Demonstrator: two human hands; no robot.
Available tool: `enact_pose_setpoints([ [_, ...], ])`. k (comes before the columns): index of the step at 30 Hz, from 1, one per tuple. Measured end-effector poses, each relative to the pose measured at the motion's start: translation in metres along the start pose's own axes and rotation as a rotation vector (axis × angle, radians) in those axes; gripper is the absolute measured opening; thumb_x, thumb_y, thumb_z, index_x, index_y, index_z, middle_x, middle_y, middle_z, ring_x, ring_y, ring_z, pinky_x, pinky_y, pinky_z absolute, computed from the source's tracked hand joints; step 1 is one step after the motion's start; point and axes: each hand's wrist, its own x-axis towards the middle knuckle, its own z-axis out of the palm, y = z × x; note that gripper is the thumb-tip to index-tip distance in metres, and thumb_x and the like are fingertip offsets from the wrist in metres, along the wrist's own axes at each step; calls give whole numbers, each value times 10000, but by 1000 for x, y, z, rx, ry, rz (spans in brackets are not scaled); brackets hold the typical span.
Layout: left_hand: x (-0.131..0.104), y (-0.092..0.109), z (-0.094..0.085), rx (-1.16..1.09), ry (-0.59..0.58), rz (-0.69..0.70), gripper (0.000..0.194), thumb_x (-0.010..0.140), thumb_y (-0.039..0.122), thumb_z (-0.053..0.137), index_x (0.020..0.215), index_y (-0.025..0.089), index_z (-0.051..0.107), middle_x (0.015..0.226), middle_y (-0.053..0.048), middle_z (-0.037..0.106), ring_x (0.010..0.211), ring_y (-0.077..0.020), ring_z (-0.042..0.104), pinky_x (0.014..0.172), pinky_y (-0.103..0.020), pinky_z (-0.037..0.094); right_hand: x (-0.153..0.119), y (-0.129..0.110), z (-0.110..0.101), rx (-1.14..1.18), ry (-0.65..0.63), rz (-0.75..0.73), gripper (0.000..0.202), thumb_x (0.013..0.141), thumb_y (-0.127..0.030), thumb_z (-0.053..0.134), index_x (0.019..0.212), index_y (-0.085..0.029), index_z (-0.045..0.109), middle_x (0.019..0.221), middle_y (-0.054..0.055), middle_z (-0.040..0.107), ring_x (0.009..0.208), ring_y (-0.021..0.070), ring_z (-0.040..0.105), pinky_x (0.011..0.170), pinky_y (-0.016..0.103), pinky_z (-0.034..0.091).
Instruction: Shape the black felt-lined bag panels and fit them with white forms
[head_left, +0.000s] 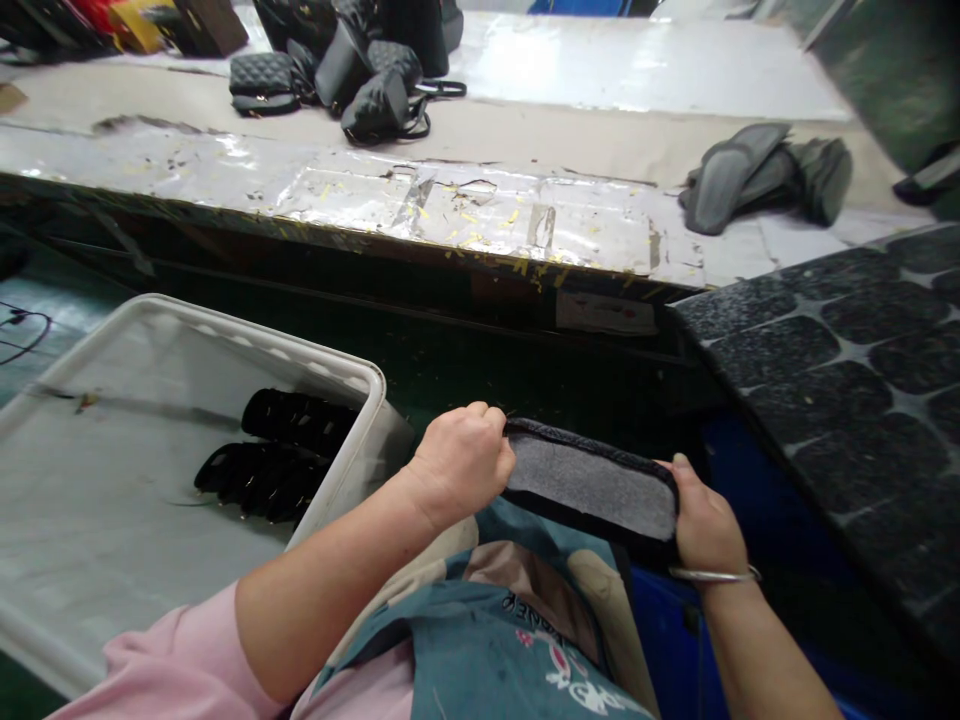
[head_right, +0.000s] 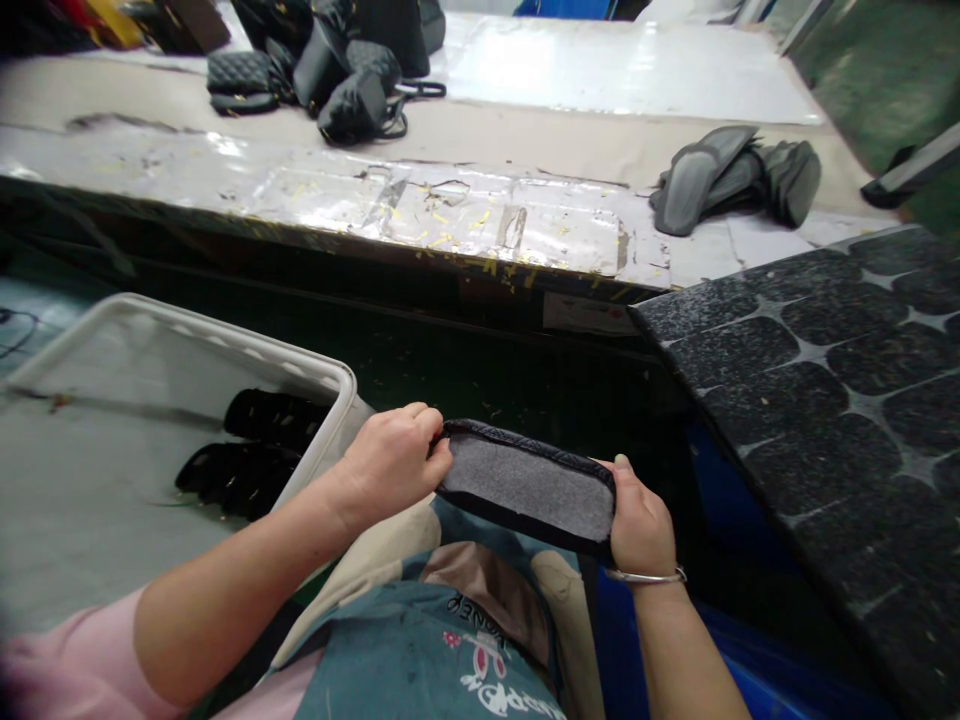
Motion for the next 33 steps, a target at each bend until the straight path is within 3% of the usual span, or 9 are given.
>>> enact_pose_setpoints([
  [2,3,-9,0,-207,-50,-38,139,803,282,523,741,170,577,735,-28,586,690,-172,566,631,-289,421,4,6,0,-21,-12,-17,575,838,-586,347,878,-162,732,825,86,722,826,252,647,710,311,481],
  [5,13,-27,6,-757,-162,-177,212,816,372,529,801,168,584,717,-5,589,680,-142,559,645,-266,437,9,14,-2,-58,-28,-67,601,841,-607,348,863,-149,737,783,101,723,782,263,661,662,325,498],
  [8,20,-35,16,-1175,-273,-249,300,802,404,559,935,140,613,811,-31,636,748,-139,589,718,-268,465,7,11,-8,-131,101,-314,509,863,-550,400,911,-162,725,895,101,720,876,264,658,758,355,508],
  [10,20,-34,23,-1154,-219,-259,329,754,411,630,936,137,628,857,-48,650,781,-151,599,730,-270,471,0,-1,-12,-174,206,-552,385,874,-469,471,985,-180,700,1000,86,700,952,245,640,857,367,490],
  [12,15,-29,27,-961,-64,-249,312,705,404,692,870,148,625,834,-42,642,762,-157,596,690,-264,474,-6,-21,-12,-201,201,-756,296,865,-385,544,1050,-191,668,1042,74,684,966,219,633,896,357,485],
  [18,0,-18,34,-515,192,-74,137,781,308,621,816,176,637,769,-23,626,719,-149,592,651,-259,479,-8,-77,30,-228,-148,-1079,289,858,-288,590,1113,-161,637,1048,88,649,952,186,613,865,309,517],
  [22,-2,-16,39,-397,318,4,111,795,220,563,827,151,645,779,-49,652,738,-164,620,678,-270,496,0,-97,57,-307,-242,-1182,265,872,-281,569,1086,-153,657,983,86,646,902,189,595,791,306,521],
  [27,-2,-16,42,-423,363,40,137,794,160,528,827,136,659,785,-64,668,750,-167,633,707,-269,508,5,-114,61,-471,-327,-1332,238,880,-177,516,1061,-198,669,936,51,658,825,176,578,694,280,491],
  [33,-6,-21,40,-689,350,-15,158,794,136,554,867,136,695,808,-59,701,740,-137,647,688,-231,513,9,-129,56,-638,-342,-1487,217,847,-163,527,1002,-210,672,899,23,675,773,161,591,613,269,443],
])
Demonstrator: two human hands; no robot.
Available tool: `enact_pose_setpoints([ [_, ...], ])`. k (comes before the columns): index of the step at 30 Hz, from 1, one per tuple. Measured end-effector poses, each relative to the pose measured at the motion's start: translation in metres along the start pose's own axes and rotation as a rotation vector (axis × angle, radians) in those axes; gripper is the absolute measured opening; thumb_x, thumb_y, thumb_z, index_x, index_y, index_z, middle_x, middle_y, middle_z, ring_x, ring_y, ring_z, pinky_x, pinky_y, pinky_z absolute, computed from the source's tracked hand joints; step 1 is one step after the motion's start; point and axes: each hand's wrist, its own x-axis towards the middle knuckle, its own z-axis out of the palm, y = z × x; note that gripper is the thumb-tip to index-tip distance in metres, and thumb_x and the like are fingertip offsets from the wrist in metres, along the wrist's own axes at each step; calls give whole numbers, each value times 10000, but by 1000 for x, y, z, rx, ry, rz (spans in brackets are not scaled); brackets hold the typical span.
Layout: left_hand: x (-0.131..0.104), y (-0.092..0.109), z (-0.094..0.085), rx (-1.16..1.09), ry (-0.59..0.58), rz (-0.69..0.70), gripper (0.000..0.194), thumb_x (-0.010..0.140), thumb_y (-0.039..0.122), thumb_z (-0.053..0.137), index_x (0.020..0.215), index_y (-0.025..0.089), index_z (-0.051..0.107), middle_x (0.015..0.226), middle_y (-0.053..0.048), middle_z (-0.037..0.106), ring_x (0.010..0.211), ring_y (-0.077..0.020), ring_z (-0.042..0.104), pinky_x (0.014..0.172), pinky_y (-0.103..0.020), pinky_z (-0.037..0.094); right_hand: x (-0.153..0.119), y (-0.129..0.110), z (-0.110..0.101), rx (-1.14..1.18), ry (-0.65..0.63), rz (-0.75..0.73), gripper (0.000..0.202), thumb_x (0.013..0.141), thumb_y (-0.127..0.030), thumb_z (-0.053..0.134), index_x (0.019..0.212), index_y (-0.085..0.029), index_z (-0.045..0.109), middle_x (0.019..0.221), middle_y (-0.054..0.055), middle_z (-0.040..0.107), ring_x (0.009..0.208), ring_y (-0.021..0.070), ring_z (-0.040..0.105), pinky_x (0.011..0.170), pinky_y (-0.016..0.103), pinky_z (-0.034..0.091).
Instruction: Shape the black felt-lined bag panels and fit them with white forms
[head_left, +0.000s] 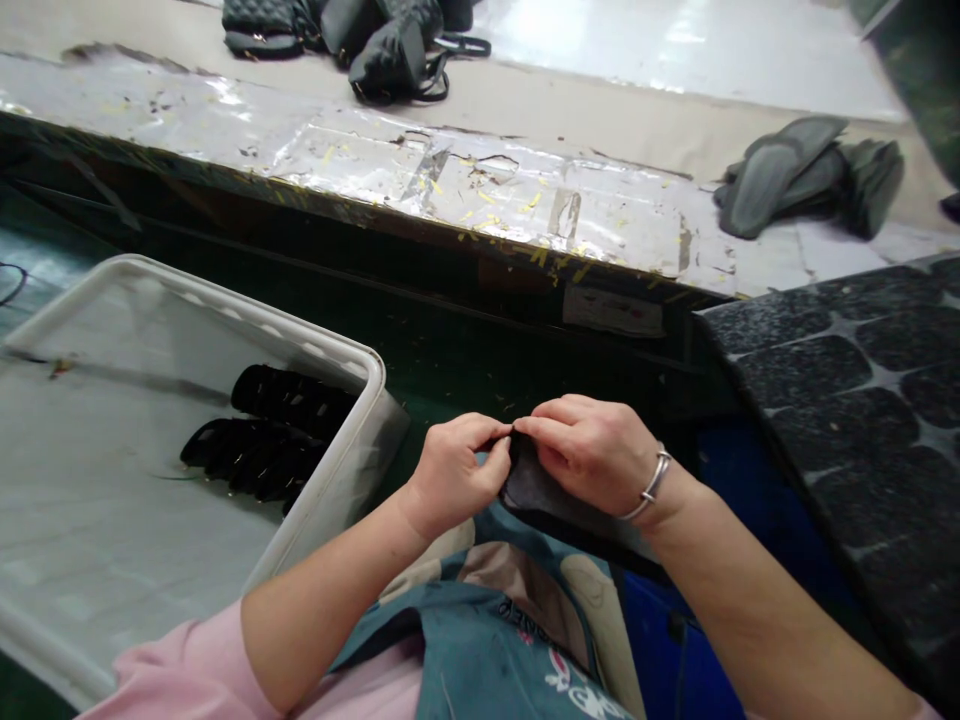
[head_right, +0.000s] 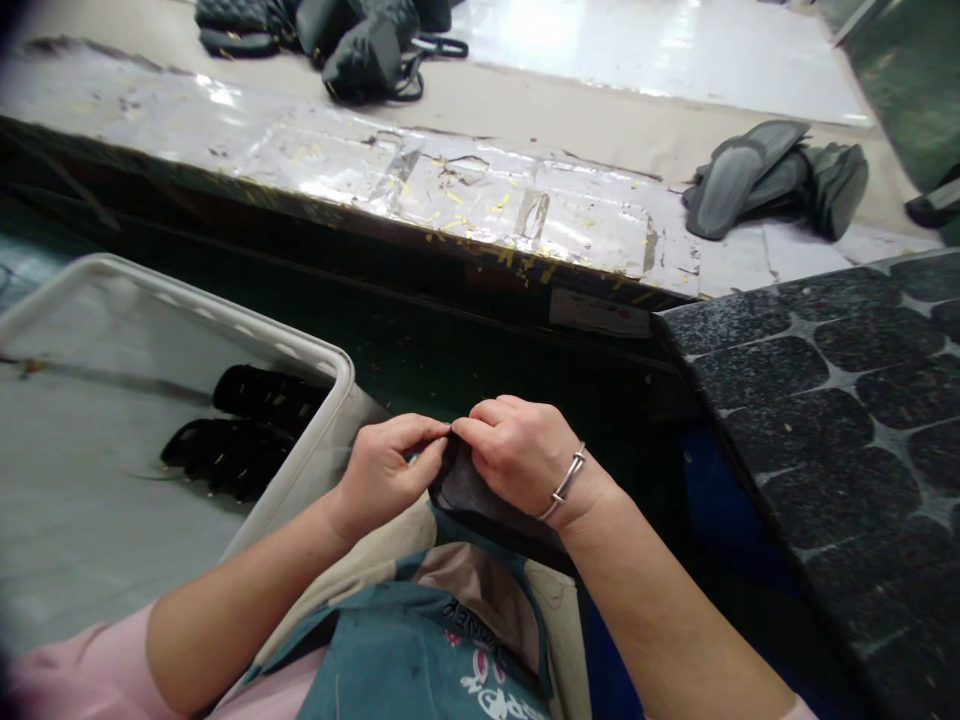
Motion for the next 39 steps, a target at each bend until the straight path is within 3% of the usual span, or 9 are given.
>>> enact_pose_setpoints([
  [8,-5,-8,4,-196,61,-21,172,760,102,577,847,135,723,824,-78,699,760,-144,656,705,-245,535,2,7,0,-83,50,-183,174,884,-197,514,958,-166,669,886,44,687,736,145,593,628,259,444],
  [16,-8,-10,3,-219,38,-20,180,771,128,564,868,129,716,827,-80,674,762,-149,636,704,-254,516,0,-2,12,61,79,43,125,879,-195,536,874,-161,656,862,53,675,788,154,610,719,265,494],
  [20,-9,-10,2,-250,25,-50,203,775,130,548,895,142,711,866,-81,679,796,-153,637,734,-262,510,0,4,8,199,43,16,244,867,-155,527,1094,-159,617,1012,74,672,906,158,624,799,264,518],
  [22,-7,-10,0,-274,10,-109,187,778,151,553,878,147,711,850,-70,677,788,-153,631,724,-262,503,1,7,5,192,7,-23,310,864,-139,519,1162,-176,594,1059,76,665,925,159,627,792,266,526],
  [28,8,-15,-3,-594,-160,-457,169,771,294,618,733,133,659,685,-17,630,663,-128,583,624,-239,458,-1,2,8,186,59,-3,185,868,-139,521,967,-186,669,941,72,674,811,155,620,710,270,524],
  [33,15,-16,1,-855,-264,-557,155,734,268,660,819,143,629,747,-6,620,698,-108,571,658,-223,431,-6,2,8,273,74,-7,205,864,-107,516,982,-184,664,952,75,672,839,157,614,727,282,528],
  [36,16,-17,3,-886,-275,-584,165,722,273,672,819,149,620,760,-3,603,714,-106,560,664,-220,416,-8,5,6,304,32,-27,224,859,-99,525,1006,-193,665,995,68,676,886,163,616,750,295,534],
  [39,18,-16,3,-877,-284,-604,139,716,239,664,804,145,612,754,0,591,709,-101,546,648,-212,401,-12,5,7,384,32,76,213,865,-127,532,1018,-206,658,1021,64,665,909,159,623,779,299,540],
])
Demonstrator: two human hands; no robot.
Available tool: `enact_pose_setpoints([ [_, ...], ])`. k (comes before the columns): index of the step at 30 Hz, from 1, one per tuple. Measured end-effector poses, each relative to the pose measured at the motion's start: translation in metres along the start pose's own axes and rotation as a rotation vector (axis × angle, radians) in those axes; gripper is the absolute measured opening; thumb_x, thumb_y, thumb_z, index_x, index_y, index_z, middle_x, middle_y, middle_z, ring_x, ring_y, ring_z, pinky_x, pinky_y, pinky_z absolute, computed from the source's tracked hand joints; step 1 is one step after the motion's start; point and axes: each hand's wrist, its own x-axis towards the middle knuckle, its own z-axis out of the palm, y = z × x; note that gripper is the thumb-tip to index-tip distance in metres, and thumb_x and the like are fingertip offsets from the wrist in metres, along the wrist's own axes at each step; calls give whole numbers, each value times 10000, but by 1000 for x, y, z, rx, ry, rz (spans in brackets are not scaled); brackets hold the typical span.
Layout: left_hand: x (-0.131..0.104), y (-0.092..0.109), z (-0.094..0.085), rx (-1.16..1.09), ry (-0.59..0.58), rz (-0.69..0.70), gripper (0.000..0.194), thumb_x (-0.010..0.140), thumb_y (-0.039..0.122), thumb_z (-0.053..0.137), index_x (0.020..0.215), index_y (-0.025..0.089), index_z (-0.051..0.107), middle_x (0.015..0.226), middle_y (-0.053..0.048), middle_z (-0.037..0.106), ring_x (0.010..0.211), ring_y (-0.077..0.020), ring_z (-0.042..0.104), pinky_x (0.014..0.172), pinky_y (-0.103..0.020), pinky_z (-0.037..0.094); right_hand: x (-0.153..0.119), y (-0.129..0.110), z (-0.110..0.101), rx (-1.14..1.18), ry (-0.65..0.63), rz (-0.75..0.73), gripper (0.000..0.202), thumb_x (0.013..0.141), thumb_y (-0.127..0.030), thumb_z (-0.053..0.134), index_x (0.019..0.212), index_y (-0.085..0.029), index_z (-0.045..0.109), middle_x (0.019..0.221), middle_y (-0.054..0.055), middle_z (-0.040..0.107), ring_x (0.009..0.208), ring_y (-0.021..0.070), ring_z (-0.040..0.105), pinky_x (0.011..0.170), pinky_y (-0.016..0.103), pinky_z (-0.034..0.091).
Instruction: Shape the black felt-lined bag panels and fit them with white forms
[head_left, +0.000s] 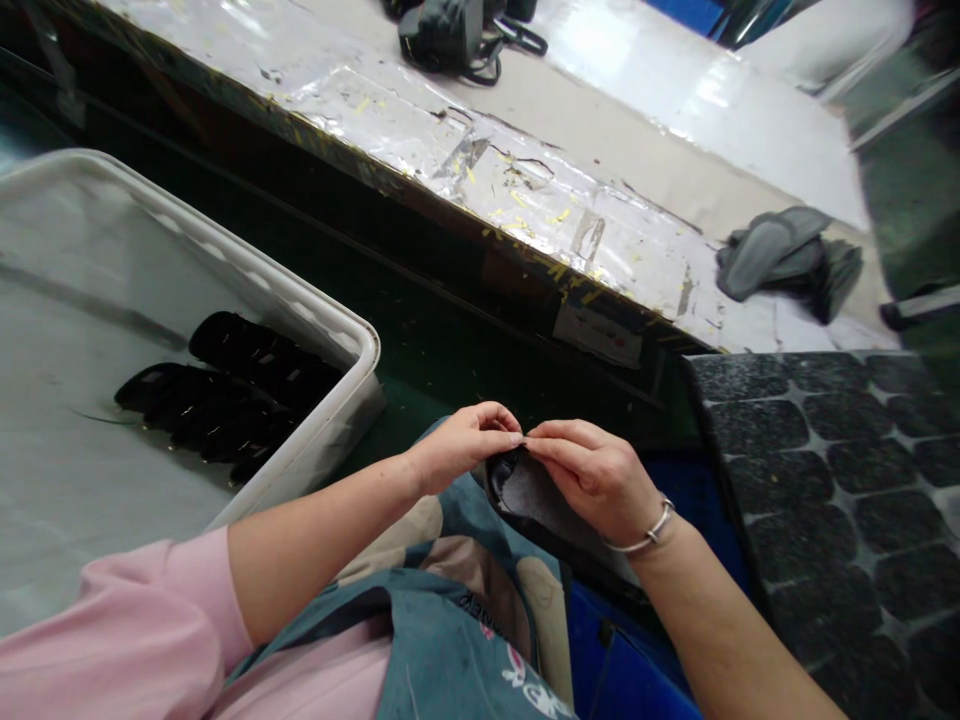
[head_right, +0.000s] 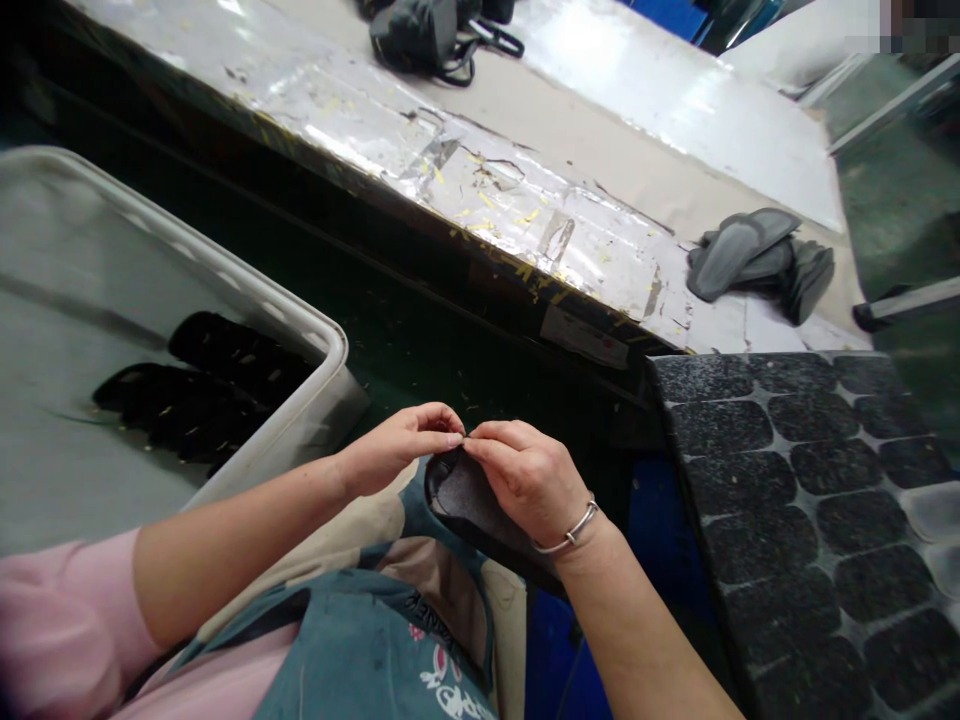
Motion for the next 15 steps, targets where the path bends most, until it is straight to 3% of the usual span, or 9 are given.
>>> enact_pose_setpoints([
  [4,0,2,2,20,1,-8,130,716,228,641,810,149,599,756,-2,584,704,-107,541,636,-220,396,-6,-1,5,106,109,169,168,847,-174,578,999,-207,642,940,50,676,861,156,643,782,302,555],
  [11,0,2,15,166,31,6,162,697,191,633,824,169,535,740,19,544,710,-115,536,618,-215,414,-7,-5,9,83,191,150,168,826,-118,544,921,-209,648,952,55,684,876,158,651,797,305,555],
  [15,-15,-2,17,545,200,323,207,704,158,616,902,188,563,927,-37,565,914,-178,553,772,-295,476,-6,-6,11,82,175,161,167,804,-96,527,878,-203,631,955,59,668,857,157,643,751,293,555],
])
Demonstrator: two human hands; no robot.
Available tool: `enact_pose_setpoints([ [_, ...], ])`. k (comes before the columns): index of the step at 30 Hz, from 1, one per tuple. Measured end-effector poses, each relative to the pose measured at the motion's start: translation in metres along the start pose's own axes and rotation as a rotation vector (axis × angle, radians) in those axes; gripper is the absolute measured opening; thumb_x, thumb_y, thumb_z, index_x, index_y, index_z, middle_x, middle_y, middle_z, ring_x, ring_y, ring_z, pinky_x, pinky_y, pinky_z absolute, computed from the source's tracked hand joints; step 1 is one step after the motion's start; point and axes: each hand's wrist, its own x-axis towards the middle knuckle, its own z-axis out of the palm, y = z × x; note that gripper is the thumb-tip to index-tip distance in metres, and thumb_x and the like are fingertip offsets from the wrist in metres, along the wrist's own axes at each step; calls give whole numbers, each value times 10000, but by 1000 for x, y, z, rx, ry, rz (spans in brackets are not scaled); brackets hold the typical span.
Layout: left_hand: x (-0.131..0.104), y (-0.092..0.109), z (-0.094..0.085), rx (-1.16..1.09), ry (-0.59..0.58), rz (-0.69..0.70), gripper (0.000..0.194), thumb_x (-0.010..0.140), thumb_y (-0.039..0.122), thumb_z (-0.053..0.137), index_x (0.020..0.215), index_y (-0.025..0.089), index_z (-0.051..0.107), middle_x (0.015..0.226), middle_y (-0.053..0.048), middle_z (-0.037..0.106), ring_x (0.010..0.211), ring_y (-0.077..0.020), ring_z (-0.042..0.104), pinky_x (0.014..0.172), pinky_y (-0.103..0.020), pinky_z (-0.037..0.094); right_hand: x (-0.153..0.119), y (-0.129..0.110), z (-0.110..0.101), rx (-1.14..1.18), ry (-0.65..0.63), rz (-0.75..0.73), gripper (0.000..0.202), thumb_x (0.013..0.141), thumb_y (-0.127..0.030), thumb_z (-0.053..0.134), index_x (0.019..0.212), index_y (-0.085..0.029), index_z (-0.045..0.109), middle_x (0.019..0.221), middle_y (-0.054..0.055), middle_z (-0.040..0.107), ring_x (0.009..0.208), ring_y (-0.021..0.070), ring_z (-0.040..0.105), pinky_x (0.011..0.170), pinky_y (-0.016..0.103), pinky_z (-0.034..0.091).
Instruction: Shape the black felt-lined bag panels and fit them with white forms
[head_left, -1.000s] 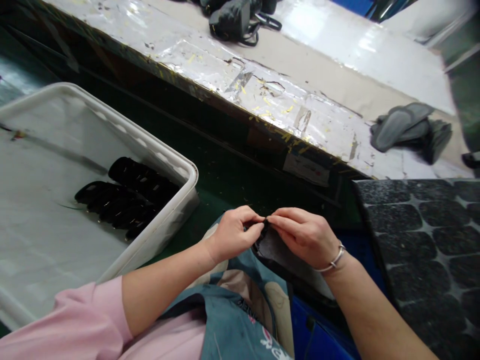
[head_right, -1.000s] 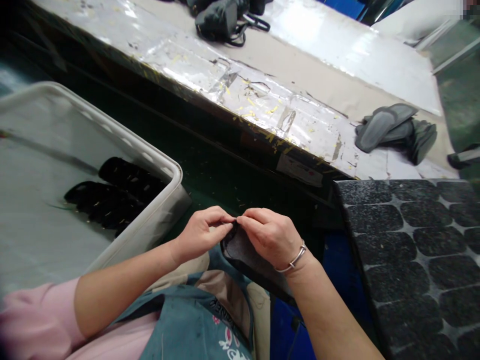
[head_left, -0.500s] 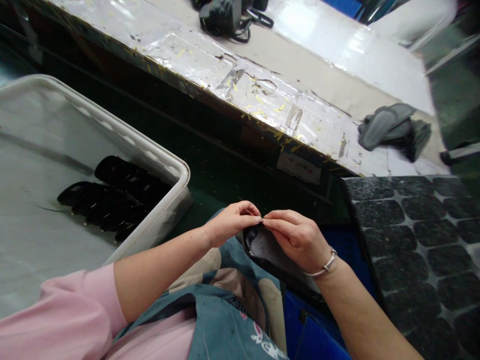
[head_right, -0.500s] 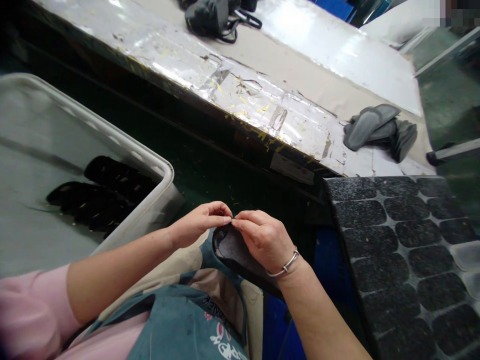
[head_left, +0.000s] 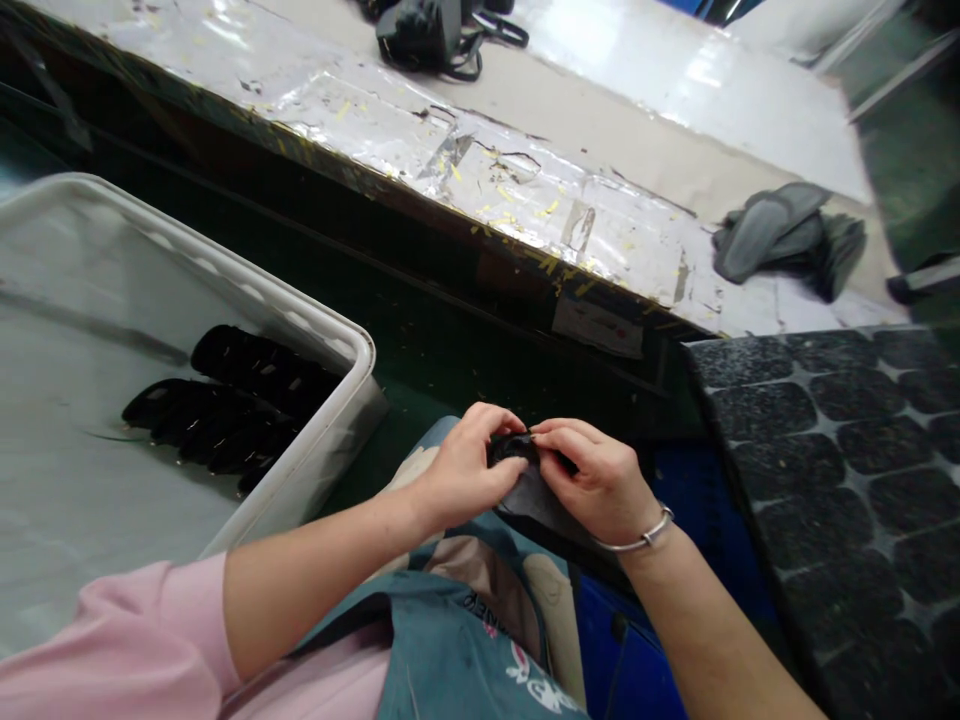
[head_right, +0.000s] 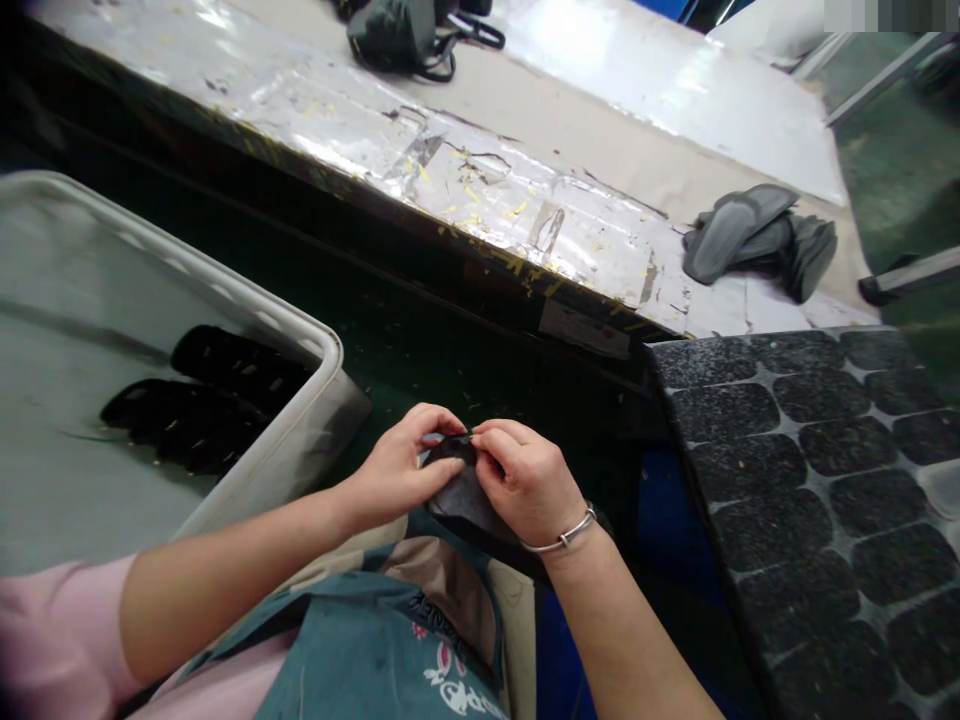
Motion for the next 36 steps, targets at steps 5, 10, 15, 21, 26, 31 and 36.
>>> enact_pose_setpoints([
  [5,-22,-1,-15,403,102,276,117,787,283,624,840,181,599,807,-38,583,766,-165,561,705,-292,477,2,0,3,-5,10,49,144,790,-97,546,868,-204,602,888,38,657,816,151,628,743,285,534],
  [10,-25,5,-20,561,31,286,180,821,307,592,925,169,646,812,-51,622,722,-159,595,654,-270,492,4,-8,-3,-65,43,48,101,795,-153,572,867,-202,623,904,49,628,824,167,604,739,298,516],
  [15,-26,8,-16,629,56,328,136,840,248,530,881,183,642,850,-60,628,781,-171,611,706,-283,499,-1,-26,-6,-70,14,159,95,785,-218,606,813,-208,696,801,45,634,723,162,606,645,282,509],
  [21,-26,-2,-22,362,62,255,125,820,188,549,889,177,652,819,-47,634,769,-153,604,702,-266,492,-9,-38,9,175,18,567,231,771,-275,618,951,-197,739,906,71,727,837,219,673,747,340,540],
  [26,-23,-18,-20,28,66,115,198,832,176,551,964,178,698,886,-59,621,842,-149,609,726,-251,501,-4,-54,16,537,16,913,348,741,-325,648,1044,-166,713,652,22,683,486,110,564,463,234,475],
  [31,-21,-22,-14,-80,81,57,181,819,187,581,940,182,716,905,-53,614,856,-144,608,740,-241,501,4,-63,19,795,201,1114,314,665,-280,721,944,-136,725,637,8,636,495,57,519,420,145,412],
  [36,-21,-27,-12,-102,110,128,154,821,188,597,917,178,716,906,-47,612,847,-136,601,747,-244,489,10,-56,30,662,267,1096,240,602,-311,750,756,-128,727,545,4,609,448,62,489,383,147,352],
])
